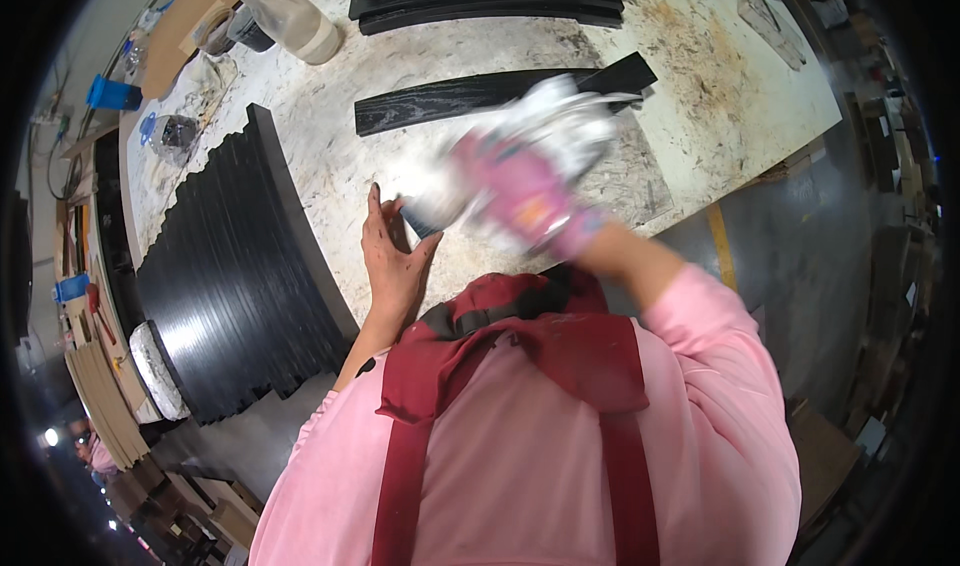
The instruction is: The person wipes long black wooden slats with a cloth dampened from a plastic bottle, handling them one at a time and returning them to a stack.
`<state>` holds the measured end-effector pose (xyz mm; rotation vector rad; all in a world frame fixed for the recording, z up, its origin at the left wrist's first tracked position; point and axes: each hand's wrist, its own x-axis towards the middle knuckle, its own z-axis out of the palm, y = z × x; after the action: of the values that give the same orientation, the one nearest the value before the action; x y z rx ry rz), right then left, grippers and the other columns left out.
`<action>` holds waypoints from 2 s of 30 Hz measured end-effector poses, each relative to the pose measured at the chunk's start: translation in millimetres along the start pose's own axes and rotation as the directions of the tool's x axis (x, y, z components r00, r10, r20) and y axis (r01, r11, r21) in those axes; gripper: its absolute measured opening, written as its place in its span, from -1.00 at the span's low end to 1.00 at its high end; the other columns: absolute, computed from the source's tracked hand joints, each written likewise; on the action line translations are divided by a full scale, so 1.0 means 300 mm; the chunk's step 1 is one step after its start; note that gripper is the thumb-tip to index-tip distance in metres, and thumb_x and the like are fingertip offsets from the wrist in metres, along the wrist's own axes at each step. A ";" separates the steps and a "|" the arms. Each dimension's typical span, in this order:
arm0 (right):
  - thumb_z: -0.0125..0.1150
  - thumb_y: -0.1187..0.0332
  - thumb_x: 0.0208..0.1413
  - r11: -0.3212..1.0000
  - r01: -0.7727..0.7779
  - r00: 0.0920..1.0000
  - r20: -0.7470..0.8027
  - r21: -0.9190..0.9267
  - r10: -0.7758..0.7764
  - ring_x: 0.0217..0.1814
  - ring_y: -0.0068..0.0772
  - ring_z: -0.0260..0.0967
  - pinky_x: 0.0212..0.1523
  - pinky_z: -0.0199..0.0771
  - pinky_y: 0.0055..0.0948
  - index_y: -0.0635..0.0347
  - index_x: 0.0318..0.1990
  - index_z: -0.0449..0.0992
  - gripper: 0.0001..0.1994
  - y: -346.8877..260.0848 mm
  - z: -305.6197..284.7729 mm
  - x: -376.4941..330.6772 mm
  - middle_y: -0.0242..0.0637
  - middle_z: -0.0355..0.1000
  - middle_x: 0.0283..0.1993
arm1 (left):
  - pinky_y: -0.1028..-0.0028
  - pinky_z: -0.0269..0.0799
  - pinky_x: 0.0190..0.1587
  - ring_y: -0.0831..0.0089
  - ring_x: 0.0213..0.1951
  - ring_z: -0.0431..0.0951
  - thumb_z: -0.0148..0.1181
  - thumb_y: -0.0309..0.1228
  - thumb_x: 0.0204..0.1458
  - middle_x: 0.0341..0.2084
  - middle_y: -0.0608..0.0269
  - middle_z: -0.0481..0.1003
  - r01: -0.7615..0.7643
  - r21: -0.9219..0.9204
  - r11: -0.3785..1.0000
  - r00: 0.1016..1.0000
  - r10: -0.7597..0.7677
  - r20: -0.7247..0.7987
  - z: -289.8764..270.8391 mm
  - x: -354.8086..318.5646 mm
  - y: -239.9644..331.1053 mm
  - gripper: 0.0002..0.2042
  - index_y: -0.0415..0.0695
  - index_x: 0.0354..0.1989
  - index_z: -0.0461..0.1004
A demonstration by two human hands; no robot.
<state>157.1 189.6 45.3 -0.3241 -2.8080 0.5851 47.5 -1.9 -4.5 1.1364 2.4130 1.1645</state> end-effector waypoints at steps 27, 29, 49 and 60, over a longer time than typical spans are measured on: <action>0.19 0.27 0.01 0.752 -0.616 0.786 -0.241 -0.232 0.569 -0.18 0.06 0.40 -0.12 0.38 -0.23 0.22 -0.20 0.49 -0.75 0.804 -0.600 -0.027 0.04 0.45 -0.21 | 0.24 0.23 0.07 0.10 0.00 0.37 0.42 -0.46 -0.30 -0.02 0.11 0.42 -0.096 0.053 0.994 0.994 0.094 0.049 -0.002 0.020 -0.007 -0.25 -0.18 0.18 0.24; 0.29 0.33 0.03 0.732 -0.591 0.694 -0.249 0.338 0.675 -0.23 -0.40 0.42 -0.15 0.39 -0.44 0.27 -0.11 0.49 -0.70 0.721 -0.658 -0.072 -0.26 0.54 -0.24 | 0.23 0.22 0.11 0.09 0.06 0.33 0.40 -0.45 -0.26 0.03 0.08 0.39 -0.126 0.091 0.988 0.988 0.116 0.104 -0.018 0.021 -0.001 -0.28 -0.21 0.18 0.24; -0.02 0.35 0.26 -0.724 -0.140 0.805 0.504 0.675 0.313 -0.08 -0.34 0.49 -0.03 0.52 -0.35 0.29 -0.01 0.44 -0.75 0.042 0.049 -0.023 -0.21 0.49 -0.09 | 0.23 0.31 0.17 0.19 0.10 0.40 -0.10 -0.07 0.23 0.04 0.03 0.41 0.662 -0.703 -0.261 0.714 -0.066 0.697 -0.063 0.306 0.257 -0.48 -0.18 0.22 0.18; -0.10 0.35 0.25 -0.874 -0.015 0.806 0.523 0.486 0.277 0.07 -0.11 0.42 0.18 0.37 -0.08 0.44 0.07 0.32 -0.65 0.261 -0.054 -0.105 0.03 0.43 0.01 | 0.36 0.17 0.19 0.25 0.16 0.27 0.28 -0.19 0.00 0.16 -0.03 0.21 0.017 -0.312 0.950 0.976 -0.083 -0.199 -0.333 0.879 -0.121 -0.22 -0.24 0.31 0.00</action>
<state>204.4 257.0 20.9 -0.6257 -0.0134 2.7901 -199.6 120.4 65.4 0.8879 2.2764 1.6484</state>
